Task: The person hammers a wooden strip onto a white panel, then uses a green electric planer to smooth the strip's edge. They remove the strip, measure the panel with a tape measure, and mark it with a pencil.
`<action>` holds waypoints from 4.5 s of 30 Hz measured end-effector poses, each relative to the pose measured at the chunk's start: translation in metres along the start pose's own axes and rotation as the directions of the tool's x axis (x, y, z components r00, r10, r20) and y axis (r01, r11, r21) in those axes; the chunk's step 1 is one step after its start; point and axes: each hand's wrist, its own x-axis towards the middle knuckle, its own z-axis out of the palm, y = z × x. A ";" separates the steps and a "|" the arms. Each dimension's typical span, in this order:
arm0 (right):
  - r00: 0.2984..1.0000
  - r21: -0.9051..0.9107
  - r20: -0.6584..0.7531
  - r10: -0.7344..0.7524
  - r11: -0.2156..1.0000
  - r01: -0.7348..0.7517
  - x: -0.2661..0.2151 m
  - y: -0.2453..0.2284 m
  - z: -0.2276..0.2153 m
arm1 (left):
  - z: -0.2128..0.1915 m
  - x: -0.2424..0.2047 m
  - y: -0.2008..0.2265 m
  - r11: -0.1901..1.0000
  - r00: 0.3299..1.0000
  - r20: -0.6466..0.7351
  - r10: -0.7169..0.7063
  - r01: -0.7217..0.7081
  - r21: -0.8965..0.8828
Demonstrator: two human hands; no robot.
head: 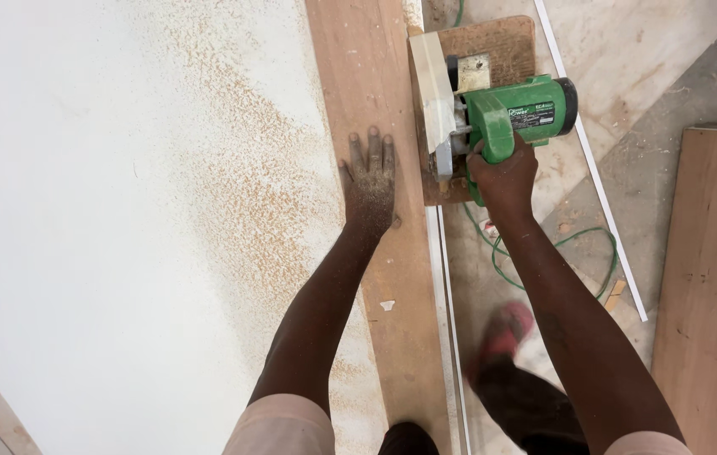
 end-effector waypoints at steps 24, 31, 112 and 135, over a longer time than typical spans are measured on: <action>0.999 -0.057 0.030 0.036 0.998 -0.034 0.047 -0.012 0.011 | -0.026 0.003 -0.002 0.998 0.993 0.120 0.023 -0.030 0.057; 0.997 -0.180 -0.029 -0.067 0.982 0.061 0.051 -0.026 0.016 | -0.059 0.010 0.001 0.995 0.951 0.308 0.029 -0.055 0.077; 0.990 -0.174 -0.047 -0.136 0.977 0.126 0.207 -0.097 0.069 | -0.153 0.244 -0.107 0.999 0.993 -0.113 -0.031 0.034 0.027; 0.993 -0.132 -0.042 -0.107 0.986 0.101 0.257 -0.115 0.084 | -0.186 0.241 -0.098 0.998 0.998 0.052 -0.036 0.033 0.059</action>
